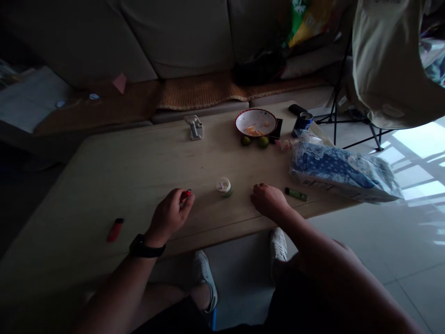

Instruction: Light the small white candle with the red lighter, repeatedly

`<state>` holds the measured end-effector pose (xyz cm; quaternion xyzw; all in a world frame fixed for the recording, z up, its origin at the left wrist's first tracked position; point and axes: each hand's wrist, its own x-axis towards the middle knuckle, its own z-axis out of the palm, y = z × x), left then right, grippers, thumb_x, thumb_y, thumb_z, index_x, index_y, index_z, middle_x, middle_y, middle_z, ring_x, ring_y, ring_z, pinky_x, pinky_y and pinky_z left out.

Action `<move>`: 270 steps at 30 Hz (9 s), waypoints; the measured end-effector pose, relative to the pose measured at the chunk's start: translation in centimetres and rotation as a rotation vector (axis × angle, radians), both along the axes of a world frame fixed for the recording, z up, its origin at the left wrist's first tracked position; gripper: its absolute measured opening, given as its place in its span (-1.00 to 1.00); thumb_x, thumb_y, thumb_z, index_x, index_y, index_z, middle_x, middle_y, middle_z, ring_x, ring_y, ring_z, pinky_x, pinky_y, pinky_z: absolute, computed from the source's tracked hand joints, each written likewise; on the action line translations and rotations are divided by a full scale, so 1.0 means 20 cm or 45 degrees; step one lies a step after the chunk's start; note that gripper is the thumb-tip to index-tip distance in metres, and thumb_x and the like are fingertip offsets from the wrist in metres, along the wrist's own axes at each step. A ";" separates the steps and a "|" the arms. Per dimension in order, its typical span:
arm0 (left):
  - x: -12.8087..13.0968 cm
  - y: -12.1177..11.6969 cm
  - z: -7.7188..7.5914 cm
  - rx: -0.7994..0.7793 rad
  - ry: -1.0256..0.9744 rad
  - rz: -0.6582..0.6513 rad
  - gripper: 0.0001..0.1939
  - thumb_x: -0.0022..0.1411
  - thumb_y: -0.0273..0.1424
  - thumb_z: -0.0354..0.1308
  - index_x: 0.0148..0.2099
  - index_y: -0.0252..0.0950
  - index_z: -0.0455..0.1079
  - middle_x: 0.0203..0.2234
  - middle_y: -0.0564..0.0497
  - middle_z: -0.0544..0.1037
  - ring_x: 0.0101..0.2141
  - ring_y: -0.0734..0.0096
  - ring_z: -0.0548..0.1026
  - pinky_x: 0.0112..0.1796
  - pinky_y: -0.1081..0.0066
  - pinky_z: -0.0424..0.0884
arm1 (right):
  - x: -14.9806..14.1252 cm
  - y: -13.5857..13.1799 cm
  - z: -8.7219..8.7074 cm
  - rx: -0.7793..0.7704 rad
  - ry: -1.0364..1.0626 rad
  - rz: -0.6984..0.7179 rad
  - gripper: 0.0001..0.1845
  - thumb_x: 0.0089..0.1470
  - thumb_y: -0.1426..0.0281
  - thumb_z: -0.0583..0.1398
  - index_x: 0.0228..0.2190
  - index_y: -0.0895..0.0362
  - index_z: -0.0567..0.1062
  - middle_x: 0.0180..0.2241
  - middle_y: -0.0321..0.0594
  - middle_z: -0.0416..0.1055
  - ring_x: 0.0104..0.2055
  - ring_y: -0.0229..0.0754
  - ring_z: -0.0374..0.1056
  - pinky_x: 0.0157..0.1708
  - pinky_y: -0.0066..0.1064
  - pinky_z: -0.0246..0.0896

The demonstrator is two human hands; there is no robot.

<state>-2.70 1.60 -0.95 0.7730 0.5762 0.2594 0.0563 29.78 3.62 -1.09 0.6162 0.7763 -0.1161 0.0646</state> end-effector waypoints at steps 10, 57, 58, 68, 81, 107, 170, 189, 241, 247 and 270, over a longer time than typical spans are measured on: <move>0.07 0.03 0.02 -0.025 -0.064 -0.009 -0.72 0.42 -0.12 0.02 -0.15 -0.24 0.33 -0.29 -0.09 0.56 -0.26 0.24 0.56 -0.24 0.28 0.47 | 0.01 -0.01 0.02 0.005 0.029 -0.013 -0.73 0.34 0.26 0.06 -0.20 0.13 0.50 -0.15 -0.05 0.53 -0.17 -0.09 0.48 -0.24 -0.34 0.19; 0.86 0.14 -0.25 -0.421 -0.782 -0.172 -0.71 0.08 -0.34 0.40 -0.24 -0.23 0.33 -0.39 0.02 0.57 -0.34 0.35 0.54 -0.27 0.38 0.40 | 0.23 -0.05 -0.08 0.120 -0.030 -0.536 -0.65 0.37 0.39 -0.03 -0.07 0.19 0.52 -0.09 0.10 0.53 -0.09 -0.03 0.50 -0.19 -0.36 0.26; 0.88 0.14 -0.24 -0.426 -0.782 -0.180 -0.71 0.09 -0.32 0.39 -0.25 -0.23 0.33 -0.39 0.02 0.57 -0.35 0.36 0.53 -0.28 0.38 0.39 | 0.24 -0.06 -0.07 0.124 -0.027 -0.532 -0.65 0.38 0.38 -0.03 -0.07 0.18 0.52 -0.09 0.09 0.53 -0.09 -0.04 0.50 -0.19 -0.37 0.25; 0.86 0.12 -0.19 -0.228 -0.703 -0.277 -0.58 0.21 -0.15 0.29 0.00 -0.25 0.32 -0.18 -0.09 0.54 -0.27 0.35 0.51 -0.21 0.35 0.41 | 0.26 -0.10 0.00 0.255 0.103 -0.489 -0.71 0.37 0.32 0.01 -0.13 0.15 0.50 -0.10 0.00 0.50 -0.14 -0.09 0.45 -0.21 -0.38 0.17; 0.73 0.08 0.11 0.164 0.040 -0.416 -0.70 0.43 -0.14 -0.01 -0.24 -0.23 0.32 -0.35 -0.07 0.48 -0.26 0.22 0.42 -0.18 0.23 0.31 | 0.24 -0.21 0.09 0.363 0.301 -0.357 -0.80 0.28 0.31 0.11 -0.28 0.10 0.52 -0.21 -0.14 0.53 -0.24 -0.17 0.40 -0.27 -0.40 0.11; 0.81 0.14 0.15 0.252 0.182 -0.382 -0.80 0.29 -0.22 0.11 -0.32 -0.21 0.28 -0.40 -0.07 0.48 -0.29 0.14 0.43 -0.23 0.18 0.28 | 0.18 -0.27 0.07 0.415 0.354 -0.307 -0.66 0.21 0.28 0.21 -0.01 0.15 0.47 -0.04 0.02 0.42 0.05 0.04 0.32 0.08 -0.19 0.22; 0.77 0.17 0.18 0.152 0.180 -0.561 -0.69 0.42 -0.10 0.00 -0.26 -0.22 0.30 -0.36 -0.08 0.48 -0.28 0.18 0.43 -0.20 0.20 0.32 | 0.21 -0.28 0.05 0.337 0.346 -0.293 -0.65 0.22 0.28 0.22 0.00 0.15 0.47 -0.02 0.02 0.44 0.03 0.01 0.37 0.08 -0.20 0.22; 0.81 0.16 0.17 0.175 0.197 -0.549 -0.78 0.42 -0.25 -0.03 -0.25 -0.23 0.30 -0.35 -0.09 0.47 -0.26 0.16 0.40 -0.21 0.18 0.28 | 0.20 -0.27 0.04 0.335 0.319 -0.275 -0.67 0.22 0.27 0.20 -0.02 0.14 0.48 -0.05 0.00 0.46 0.01 0.02 0.38 0.05 -0.19 0.23; 0.80 0.15 0.21 0.204 0.221 -0.556 -0.76 0.42 -0.21 0.01 -0.22 -0.26 0.34 -0.33 -0.12 0.47 -0.25 0.12 0.42 -0.20 0.17 0.33 | 0.19 -0.28 0.08 0.248 0.276 -0.295 -0.65 0.24 0.27 0.18 -0.01 0.20 0.48 -0.03 0.03 0.46 0.03 0.02 0.36 0.06 -0.26 0.19; 0.77 0.15 0.22 0.196 0.166 -0.572 -0.75 0.39 -0.17 0.03 -0.21 -0.25 0.31 -0.33 -0.10 0.46 -0.25 0.14 0.41 -0.18 0.17 0.35 | 0.19 -0.27 0.07 0.237 0.267 -0.298 -0.62 0.24 0.25 0.20 0.01 0.20 0.48 -0.01 0.06 0.46 0.03 0.03 0.36 0.06 -0.25 0.19; 0.45 0.16 0.16 0.126 -0.209 -0.242 -0.76 0.49 -0.22 -0.09 -0.13 -0.23 0.31 -0.35 -0.03 0.49 -0.34 0.34 0.44 -0.30 0.33 0.34 | 0.24 -0.25 0.04 0.215 0.215 -0.266 -0.62 0.27 0.26 0.15 0.01 0.23 0.47 -0.03 0.05 0.47 0.02 0.01 0.37 0.07 -0.28 0.16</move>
